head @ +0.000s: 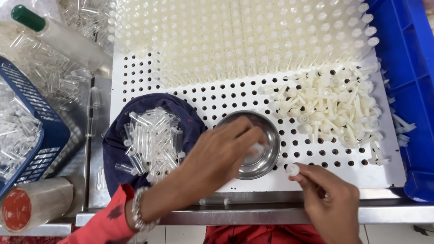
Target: The person repeatedly picks small white plastic caps from a blue basket and inserts them into clear plastic tubes arranged in a white pegboard. The person also moves a metal lid and a cloth on the work surface while continuing to cap the tubes one by one.
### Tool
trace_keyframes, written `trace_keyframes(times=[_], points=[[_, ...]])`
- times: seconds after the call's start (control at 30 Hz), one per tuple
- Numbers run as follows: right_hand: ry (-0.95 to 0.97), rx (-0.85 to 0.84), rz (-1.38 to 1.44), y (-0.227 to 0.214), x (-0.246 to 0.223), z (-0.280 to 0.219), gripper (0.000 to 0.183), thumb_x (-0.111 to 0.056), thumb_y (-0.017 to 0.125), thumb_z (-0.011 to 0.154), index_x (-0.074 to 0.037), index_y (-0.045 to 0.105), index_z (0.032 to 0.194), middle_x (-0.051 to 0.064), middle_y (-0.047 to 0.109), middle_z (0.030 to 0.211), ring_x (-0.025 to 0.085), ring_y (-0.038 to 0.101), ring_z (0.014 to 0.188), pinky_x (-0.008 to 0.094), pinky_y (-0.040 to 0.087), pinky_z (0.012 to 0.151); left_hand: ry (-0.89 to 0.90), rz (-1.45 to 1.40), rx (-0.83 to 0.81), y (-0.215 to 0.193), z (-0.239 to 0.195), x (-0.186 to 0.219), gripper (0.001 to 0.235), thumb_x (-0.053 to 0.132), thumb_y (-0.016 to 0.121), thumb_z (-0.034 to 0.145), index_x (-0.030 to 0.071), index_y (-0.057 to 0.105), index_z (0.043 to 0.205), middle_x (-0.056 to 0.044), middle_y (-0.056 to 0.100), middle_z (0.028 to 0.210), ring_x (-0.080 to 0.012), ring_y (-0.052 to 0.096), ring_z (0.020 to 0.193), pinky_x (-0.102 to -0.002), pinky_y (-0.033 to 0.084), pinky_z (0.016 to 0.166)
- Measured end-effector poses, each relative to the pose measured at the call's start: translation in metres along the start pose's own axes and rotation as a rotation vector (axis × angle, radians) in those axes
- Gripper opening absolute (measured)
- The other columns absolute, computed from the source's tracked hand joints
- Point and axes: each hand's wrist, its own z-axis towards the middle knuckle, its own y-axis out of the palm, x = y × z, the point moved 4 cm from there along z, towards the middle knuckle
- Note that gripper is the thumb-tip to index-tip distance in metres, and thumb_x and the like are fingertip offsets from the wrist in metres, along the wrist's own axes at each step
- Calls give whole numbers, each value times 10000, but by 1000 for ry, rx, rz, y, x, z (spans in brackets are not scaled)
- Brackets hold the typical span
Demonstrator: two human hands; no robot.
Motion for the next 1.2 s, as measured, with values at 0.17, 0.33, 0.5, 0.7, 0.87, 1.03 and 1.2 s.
trace_keyframes(times=[0.17,0.33,0.5,0.7,0.87,1.03,1.2], points=[[-251,119,-40,5,-24,-9,220,41,712,836,-40,761,1035,83,755,829,159,729,699,285,541,616,-284,-413,-53,-2,-10,26,162,119,733,939,19,609,971,-108,622,868,-247,650,674,-375,513,557],[-171,1,-13,9,-20,-10,276,88,644,779,-35,764,994,69,730,711,125,707,593,282,535,563,-295,-533,-10,-4,-19,25,134,28,652,874,-12,544,943,-134,573,866,-290,629,687,-404,498,579],[121,-723,470,33,20,-10,156,-60,671,904,36,729,795,47,673,641,117,536,607,286,491,553,-84,-745,-160,0,-28,21,243,-214,444,808,-32,507,956,-148,468,960,-297,636,834,-321,656,744],[153,-981,538,49,31,-18,334,-235,625,1005,41,703,831,44,590,732,120,519,661,290,467,596,-127,-787,-244,1,-43,11,280,-238,447,769,-47,546,948,-145,484,963,-297,614,860,-328,597,724],[38,-739,271,30,36,-10,261,-309,663,929,-98,766,1040,32,721,890,130,660,799,293,575,682,12,-427,-14,-63,-27,8,232,-115,631,807,13,690,991,-138,581,1097,-259,629,967,-287,580,790],[-110,2,-317,-34,132,20,312,-158,743,944,-126,705,1252,69,678,1113,219,667,929,372,549,763,47,621,501,-159,-42,-91,77,-41,724,984,2,750,1043,-115,643,1126,-215,646,951,-291,549,706],[-418,322,-384,-48,77,31,317,-51,723,1018,-39,642,1324,133,608,1187,234,613,1040,314,521,925,-193,844,504,-154,-46,-237,33,11,763,963,7,769,996,-112,568,951,-251,601,834,-400,524,666]])
